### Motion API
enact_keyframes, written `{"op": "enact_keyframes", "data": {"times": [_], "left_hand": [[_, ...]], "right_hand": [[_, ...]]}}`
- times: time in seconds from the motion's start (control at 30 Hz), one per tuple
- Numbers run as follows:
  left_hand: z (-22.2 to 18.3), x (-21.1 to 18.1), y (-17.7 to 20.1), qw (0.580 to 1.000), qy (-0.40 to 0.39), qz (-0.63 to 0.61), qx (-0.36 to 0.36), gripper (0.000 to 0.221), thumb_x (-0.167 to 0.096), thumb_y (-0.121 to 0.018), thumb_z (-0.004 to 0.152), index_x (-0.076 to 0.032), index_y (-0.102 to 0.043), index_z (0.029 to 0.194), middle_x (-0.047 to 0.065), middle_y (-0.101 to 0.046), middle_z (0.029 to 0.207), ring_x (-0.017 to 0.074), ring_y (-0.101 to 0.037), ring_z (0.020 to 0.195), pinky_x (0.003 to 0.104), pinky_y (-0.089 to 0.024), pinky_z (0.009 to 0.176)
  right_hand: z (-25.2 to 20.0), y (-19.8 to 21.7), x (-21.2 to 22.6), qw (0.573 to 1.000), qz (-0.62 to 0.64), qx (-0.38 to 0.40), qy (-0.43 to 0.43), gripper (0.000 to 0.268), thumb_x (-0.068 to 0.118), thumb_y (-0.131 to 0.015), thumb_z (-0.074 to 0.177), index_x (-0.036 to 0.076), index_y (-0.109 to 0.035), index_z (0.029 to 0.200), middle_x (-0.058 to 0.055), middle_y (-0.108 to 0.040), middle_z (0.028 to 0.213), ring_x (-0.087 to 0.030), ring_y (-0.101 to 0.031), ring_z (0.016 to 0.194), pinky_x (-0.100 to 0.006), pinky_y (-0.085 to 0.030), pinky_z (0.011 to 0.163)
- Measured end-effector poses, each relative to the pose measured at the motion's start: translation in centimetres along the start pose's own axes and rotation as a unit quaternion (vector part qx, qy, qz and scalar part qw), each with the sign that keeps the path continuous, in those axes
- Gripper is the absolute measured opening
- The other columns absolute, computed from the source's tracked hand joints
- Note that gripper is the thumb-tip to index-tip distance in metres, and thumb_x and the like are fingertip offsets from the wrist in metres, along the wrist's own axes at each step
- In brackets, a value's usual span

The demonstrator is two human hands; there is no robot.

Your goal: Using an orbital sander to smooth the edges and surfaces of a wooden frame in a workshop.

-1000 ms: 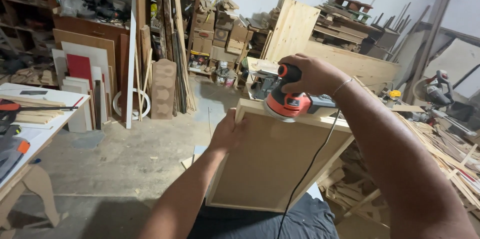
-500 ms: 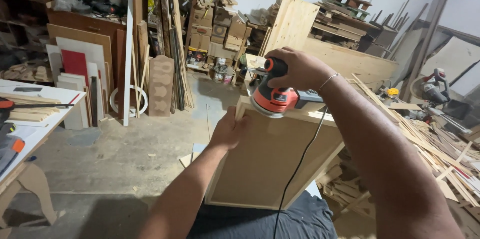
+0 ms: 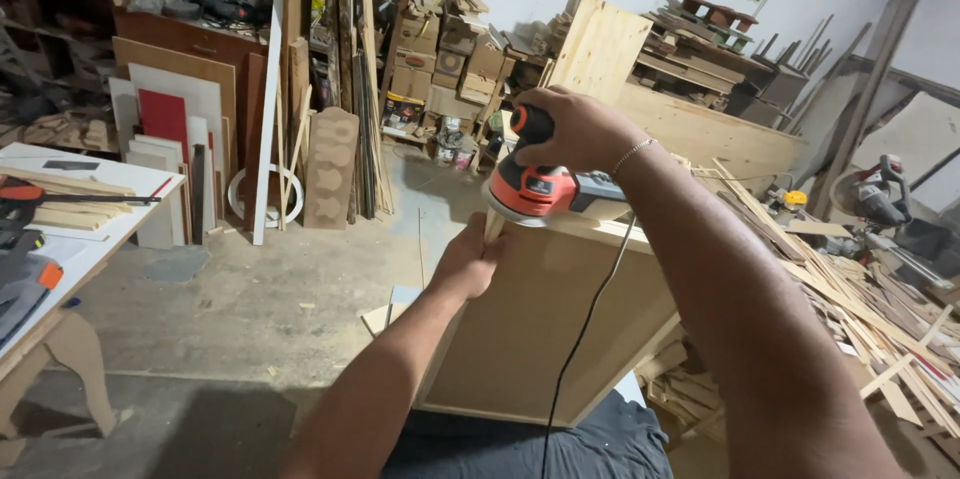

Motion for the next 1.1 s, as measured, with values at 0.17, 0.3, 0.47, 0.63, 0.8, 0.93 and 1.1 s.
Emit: {"op": "enact_keyframes", "data": {"times": [0.17, 0.3, 0.47, 0.63, 0.8, 0.93, 1.1], "left_hand": [[0.5, 0.5, 0.0, 1.000, 0.002, -0.005, 0.003, 0.033, -0.043, -0.054, 0.099, -0.016, -0.055, 0.116, 0.024, -0.069, 0.102, 0.0469, -0.069, 0.107, 0.059, -0.056, 0.087], [0.8, 1.5, 0.1, 1.000, -0.012, -0.013, 0.010, 0.040, -0.053, -0.055, 0.096, -0.017, -0.053, 0.114, 0.026, -0.068, 0.103, 0.0488, -0.068, 0.108, 0.061, -0.055, 0.086], [1.1, 1.8, -0.1, 0.999, -0.023, 0.004, 0.023, 0.050, -0.062, -0.050, 0.094, -0.017, -0.052, 0.115, 0.025, -0.067, 0.104, 0.0479, -0.067, 0.109, 0.060, -0.055, 0.090], [1.0, 1.8, 0.0, 0.999, -0.029, 0.023, 0.019, 0.045, -0.054, -0.051, 0.099, -0.014, -0.051, 0.119, 0.022, -0.067, 0.105, 0.0428, -0.069, 0.109, 0.058, -0.054, 0.088], [1.3, 2.3, 0.1, 0.999, -0.038, 0.012, 0.023, 0.043, -0.054, -0.052, 0.100, -0.015, -0.053, 0.118, 0.021, -0.067, 0.105, 0.0426, -0.069, 0.108, 0.057, -0.055, 0.086], [0.9, 1.5, 0.3, 0.999, -0.032, 0.014, 0.026, 0.045, -0.054, -0.052, 0.100, -0.013, -0.053, 0.119, 0.022, -0.067, 0.107, 0.0440, -0.068, 0.111, 0.058, -0.055, 0.089], [0.5, 1.3, 0.2, 0.999, -0.035, 0.020, 0.020, 0.052, -0.063, -0.050, 0.095, -0.015, -0.051, 0.116, 0.023, -0.066, 0.101, 0.0461, -0.069, 0.103, 0.060, -0.055, 0.082]], "right_hand": [[0.0, 0.2, 0.2, 1.000, -0.001, -0.002, -0.005, 0.078, 0.050, -0.087, 0.069, 0.030, -0.058, 0.138, -0.007, -0.065, 0.121, -0.039, -0.066, 0.111, -0.052, -0.055, 0.094], [-0.3, 0.1, -1.1, 1.000, 0.015, 0.000, -0.010, 0.082, 0.051, -0.087, 0.065, 0.031, -0.058, 0.139, -0.006, -0.065, 0.122, -0.039, -0.066, 0.112, -0.052, -0.054, 0.095], [-2.1, 0.5, -2.7, 1.000, 0.007, 0.005, -0.022, 0.082, 0.050, -0.088, 0.064, 0.032, -0.059, 0.139, -0.006, -0.065, 0.124, -0.039, -0.065, 0.114, -0.052, -0.054, 0.096], [-4.0, 1.3, -4.4, 0.999, -0.002, 0.012, -0.042, 0.080, 0.047, -0.087, 0.065, 0.029, -0.060, 0.138, -0.007, -0.067, 0.122, -0.040, -0.066, 0.113, -0.052, -0.053, 0.097], [-4.8, 1.3, -6.3, 0.999, -0.009, 0.004, -0.052, 0.081, 0.046, -0.088, 0.065, 0.029, -0.060, 0.139, -0.007, -0.067, 0.122, -0.041, -0.066, 0.110, -0.054, -0.054, 0.097], [-4.2, 1.0, -6.1, 0.999, -0.005, 0.003, -0.050, 0.082, 0.050, -0.087, 0.064, 0.032, -0.059, 0.139, -0.006, -0.066, 0.122, -0.040, -0.066, 0.111, -0.053, -0.054, 0.096], [-3.1, 0.7, -4.9, 0.999, -0.005, 0.009, -0.033, 0.082, 0.053, -0.086, 0.065, 0.035, -0.058, 0.139, -0.002, -0.066, 0.121, -0.037, -0.067, 0.110, -0.050, -0.055, 0.094]]}}
Point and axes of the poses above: each hand's wrist, its own z-axis towards the middle knuckle, its own y-axis out of the back of the hand, x = y × z, the point moved 1 cm from there along z, towards the middle knuckle
